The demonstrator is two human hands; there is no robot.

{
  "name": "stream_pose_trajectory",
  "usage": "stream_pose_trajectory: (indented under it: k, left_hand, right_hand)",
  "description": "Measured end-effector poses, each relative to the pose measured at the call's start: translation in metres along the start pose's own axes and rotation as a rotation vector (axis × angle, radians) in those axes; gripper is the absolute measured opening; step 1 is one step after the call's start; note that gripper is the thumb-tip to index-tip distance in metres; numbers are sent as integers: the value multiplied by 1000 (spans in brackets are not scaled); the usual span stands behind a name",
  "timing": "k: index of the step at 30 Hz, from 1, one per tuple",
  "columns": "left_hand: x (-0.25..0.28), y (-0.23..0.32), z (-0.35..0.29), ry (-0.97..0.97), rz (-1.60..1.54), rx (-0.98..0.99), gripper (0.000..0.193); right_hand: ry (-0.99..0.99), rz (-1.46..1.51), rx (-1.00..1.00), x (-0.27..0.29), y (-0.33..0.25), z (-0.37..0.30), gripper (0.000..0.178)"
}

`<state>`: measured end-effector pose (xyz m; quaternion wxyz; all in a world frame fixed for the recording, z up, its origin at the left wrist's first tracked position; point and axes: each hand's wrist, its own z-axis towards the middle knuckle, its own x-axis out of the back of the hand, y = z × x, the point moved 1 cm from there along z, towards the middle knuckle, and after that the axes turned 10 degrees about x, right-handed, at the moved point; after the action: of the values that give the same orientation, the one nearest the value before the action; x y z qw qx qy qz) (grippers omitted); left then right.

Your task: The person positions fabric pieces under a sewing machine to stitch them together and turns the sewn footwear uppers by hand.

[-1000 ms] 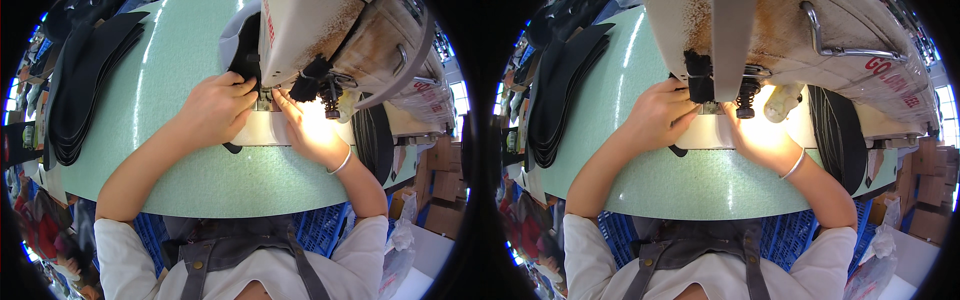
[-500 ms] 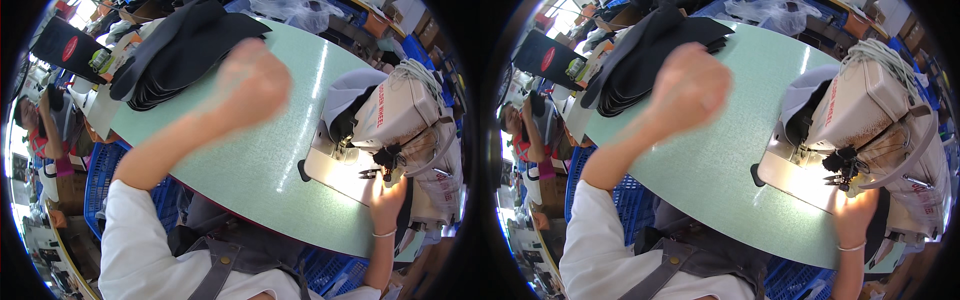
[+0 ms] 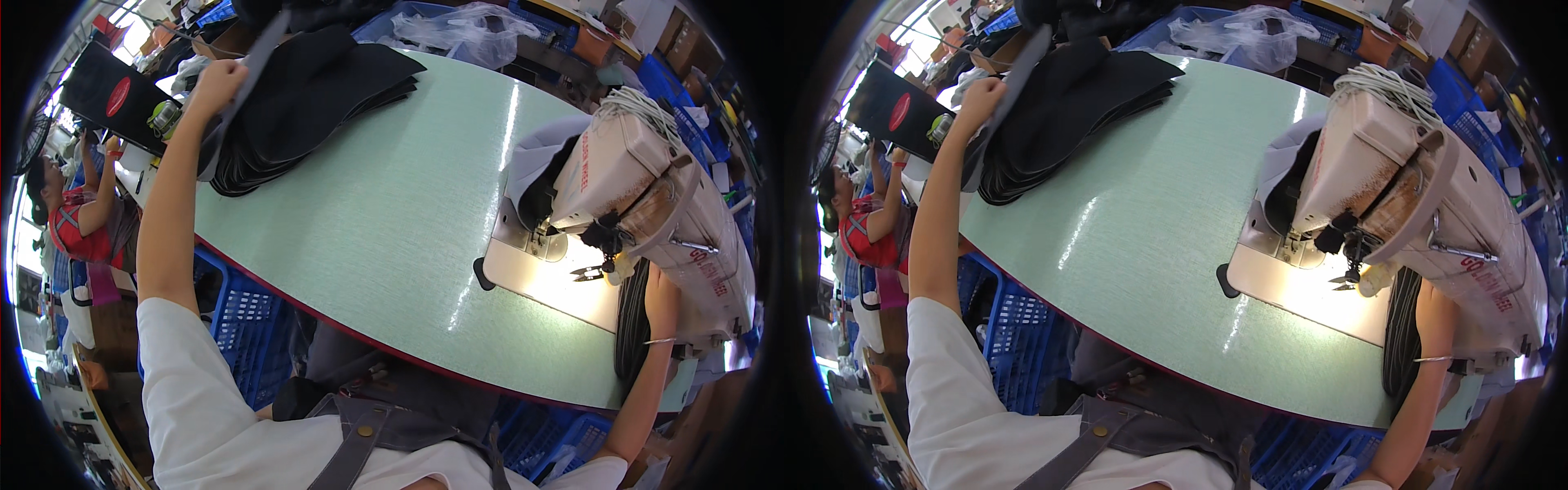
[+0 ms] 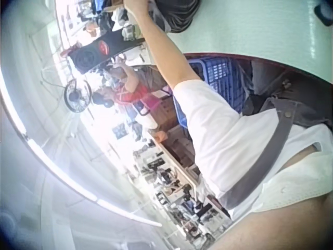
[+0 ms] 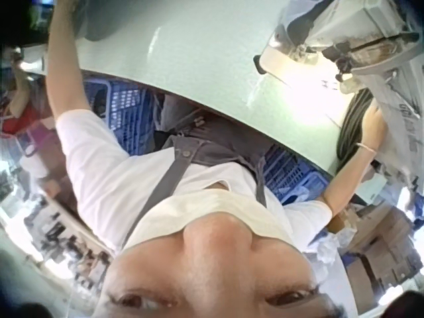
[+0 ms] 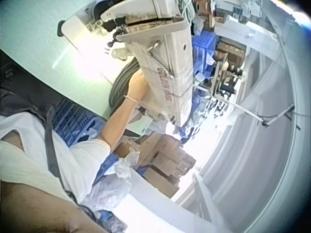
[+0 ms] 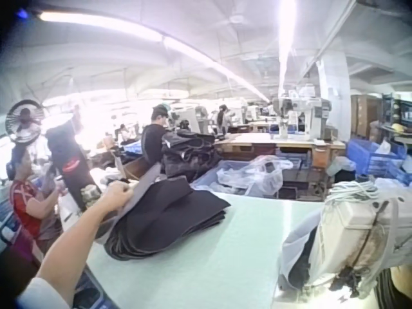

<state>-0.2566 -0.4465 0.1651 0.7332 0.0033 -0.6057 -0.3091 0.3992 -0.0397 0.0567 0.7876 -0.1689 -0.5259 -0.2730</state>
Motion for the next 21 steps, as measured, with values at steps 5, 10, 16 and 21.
stream_pose_trajectory:
  k: [5, 10, 16, 21]
  left_hand:
    - [58, 13, -39, 487, -72, -204, 30]
    - [46, 145, -171, 66, -73, -713, 18]
    - [-81, 187, -283, -795, -87, -1218, 54]
    - [-138, 210, -299, -505, -116, -1070, 99]
  right_hand:
    - [-81, -161, 39, -11, 24, -9, 31]
    - [-231, -264, -28, 42, -85, -3, 29]
    - [-255, 130, 556, 42, -182, 4, 40]
    - [-60, 42, 657, 8, -185, 6, 41]
